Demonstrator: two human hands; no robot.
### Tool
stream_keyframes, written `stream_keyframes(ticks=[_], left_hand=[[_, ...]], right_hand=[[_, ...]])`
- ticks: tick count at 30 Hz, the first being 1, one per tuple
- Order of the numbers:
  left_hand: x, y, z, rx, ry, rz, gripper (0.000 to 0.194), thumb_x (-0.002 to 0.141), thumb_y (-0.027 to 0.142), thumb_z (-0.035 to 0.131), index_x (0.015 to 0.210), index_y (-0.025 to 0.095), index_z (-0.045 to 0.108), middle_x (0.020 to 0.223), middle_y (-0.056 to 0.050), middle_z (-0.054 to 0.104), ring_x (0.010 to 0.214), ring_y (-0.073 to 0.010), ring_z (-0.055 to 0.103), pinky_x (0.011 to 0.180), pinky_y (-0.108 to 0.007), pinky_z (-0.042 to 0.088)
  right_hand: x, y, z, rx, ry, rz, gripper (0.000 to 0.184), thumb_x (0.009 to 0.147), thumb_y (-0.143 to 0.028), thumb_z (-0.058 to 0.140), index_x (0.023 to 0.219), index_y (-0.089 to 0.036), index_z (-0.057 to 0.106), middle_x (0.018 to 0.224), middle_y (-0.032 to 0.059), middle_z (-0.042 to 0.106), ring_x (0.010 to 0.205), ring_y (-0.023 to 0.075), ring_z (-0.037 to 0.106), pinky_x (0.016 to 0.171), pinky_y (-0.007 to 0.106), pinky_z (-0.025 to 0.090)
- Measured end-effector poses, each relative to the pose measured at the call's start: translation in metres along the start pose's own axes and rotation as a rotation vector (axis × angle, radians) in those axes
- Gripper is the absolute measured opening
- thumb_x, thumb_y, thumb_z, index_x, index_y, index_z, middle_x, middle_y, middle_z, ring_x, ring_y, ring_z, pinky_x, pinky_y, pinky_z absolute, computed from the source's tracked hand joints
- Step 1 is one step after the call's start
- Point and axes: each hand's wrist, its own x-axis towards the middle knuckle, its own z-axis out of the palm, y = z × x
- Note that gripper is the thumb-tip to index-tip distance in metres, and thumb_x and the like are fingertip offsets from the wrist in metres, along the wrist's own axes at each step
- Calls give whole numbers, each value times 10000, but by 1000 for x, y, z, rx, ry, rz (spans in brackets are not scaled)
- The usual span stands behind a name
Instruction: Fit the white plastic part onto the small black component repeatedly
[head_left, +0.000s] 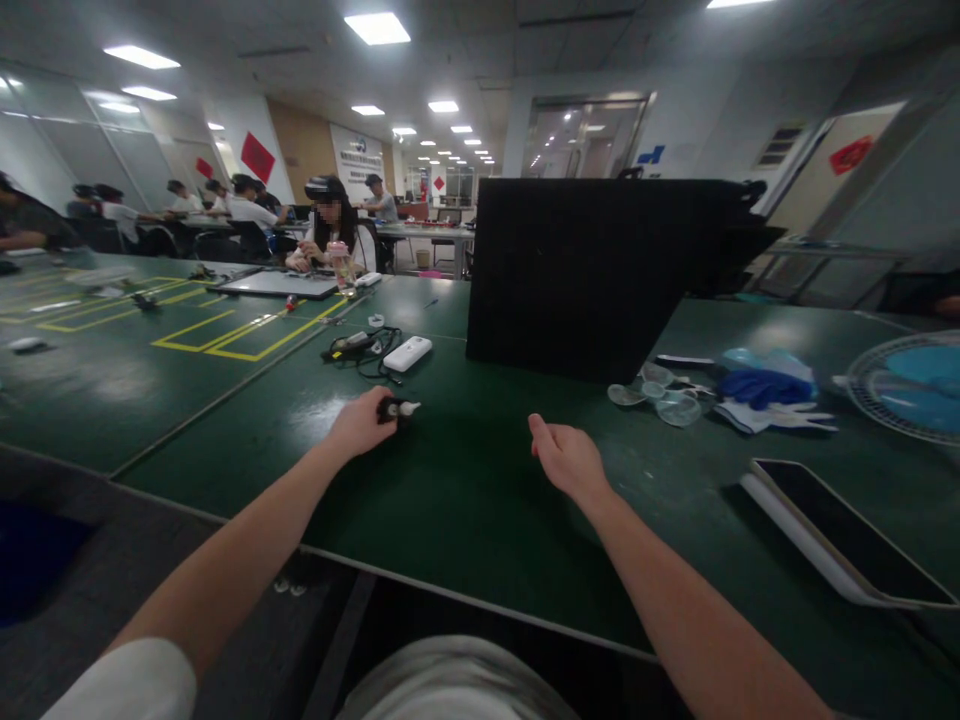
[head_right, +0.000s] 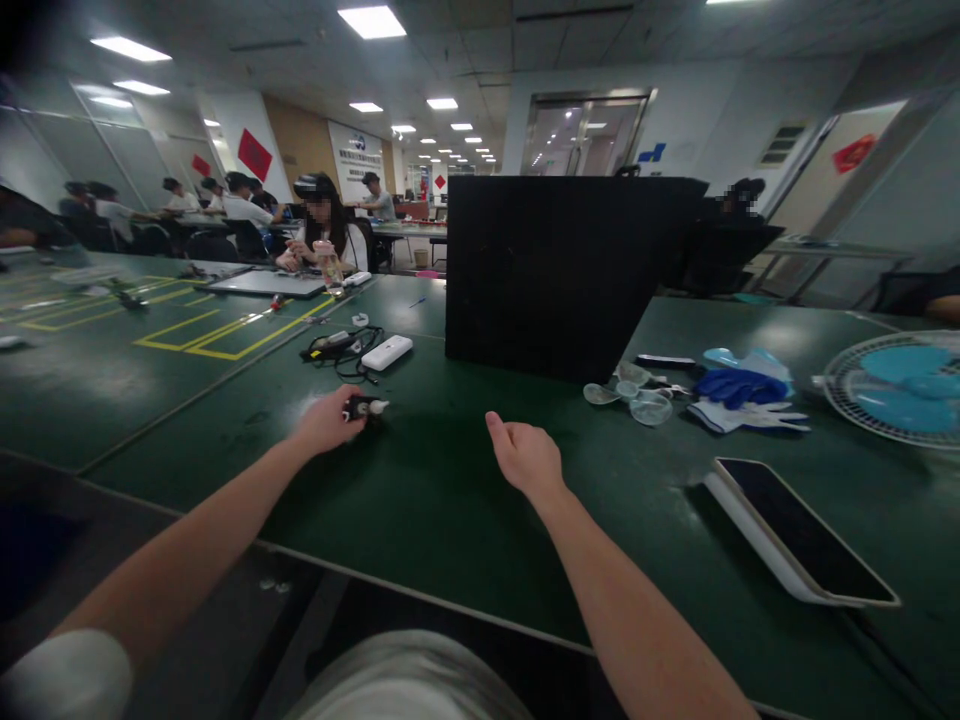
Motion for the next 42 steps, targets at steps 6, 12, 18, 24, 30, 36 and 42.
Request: stream_keyframes(ticks=[6, 12, 18, 24, 30, 36, 42], left_hand=[[-11, -59, -26, 296, 109, 210, 486, 803, 187, 585, 1282, 264, 601, 1379, -96, 563, 1132, -305, 615, 966, -428, 480], [-20, -68, -28, 363, 155, 176, 480, 833, 117, 509, 1270, 277, 627, 1355, -107, 573, 1197, -319, 570, 1022, -482, 434], [-10, -99, -18, 52, 390, -291, 489, 811, 258, 623, 1294, 214, 568, 1301, -119, 597, 1154, -295, 597, 991, -423, 480], [22, -86, 8, -483, 415, -384, 501, 889, 388, 598, 1329, 176, 485, 1248, -105, 649, 1052, -192, 651, 934, -321, 513], [40, -13, 30, -351, 65, -164, 482, 902, 402, 613, 1323, 196, 500, 1170, -113, 694, 1034, -243, 678, 923, -373, 512], [28, 112, 57, -361, -147, 146, 509, 925, 395, 594, 1376, 206, 451, 1224, -131, 676, 1068, -270, 686, 897, -380, 533], [-5, 225, 79, -450, -286, 402, 531, 928, 453, 570, 1379, 196, 460, 1231, -152, 669, 1072, -304, 676, 873, -429, 559]], right_hand=[[1, 0, 0, 5, -10, 31, 692, 972, -709, 243, 643, -202, 581, 596, 32, 571, 539, 157, 529, 530, 281, 387], [1, -1, -2, 18, -65, 52, 684, 976, -699, 239, 683, -199, 601, 624, 38, 584, 551, 157, 532, 538, 278, 405], [1, 0, 0, 27, -78, 31, 699, 958, -729, 232, 677, -203, 598, 626, 45, 593, 549, 165, 539, 535, 289, 418], [2, 0, 1, 34, -84, 39, 695, 952, -736, 242, 665, -208, 590, 626, 48, 605, 554, 171, 550, 541, 296, 426], [7, 4, -6, -11, 23, 51, 753, 951, -750, 204, 649, -204, 625, 615, 56, 625, 567, 185, 580, 539, 299, 382], [13, 22, -20, 25, 259, 41, 784, 952, -751, 179, 654, -206, 657, 581, 56, 617, 570, 204, 586, 540, 304, 353], [16, 31, -21, 96, 401, 23, 802, 953, -749, 170, 626, -206, 661, 585, 67, 634, 594, 213, 603, 565, 320, 364]])
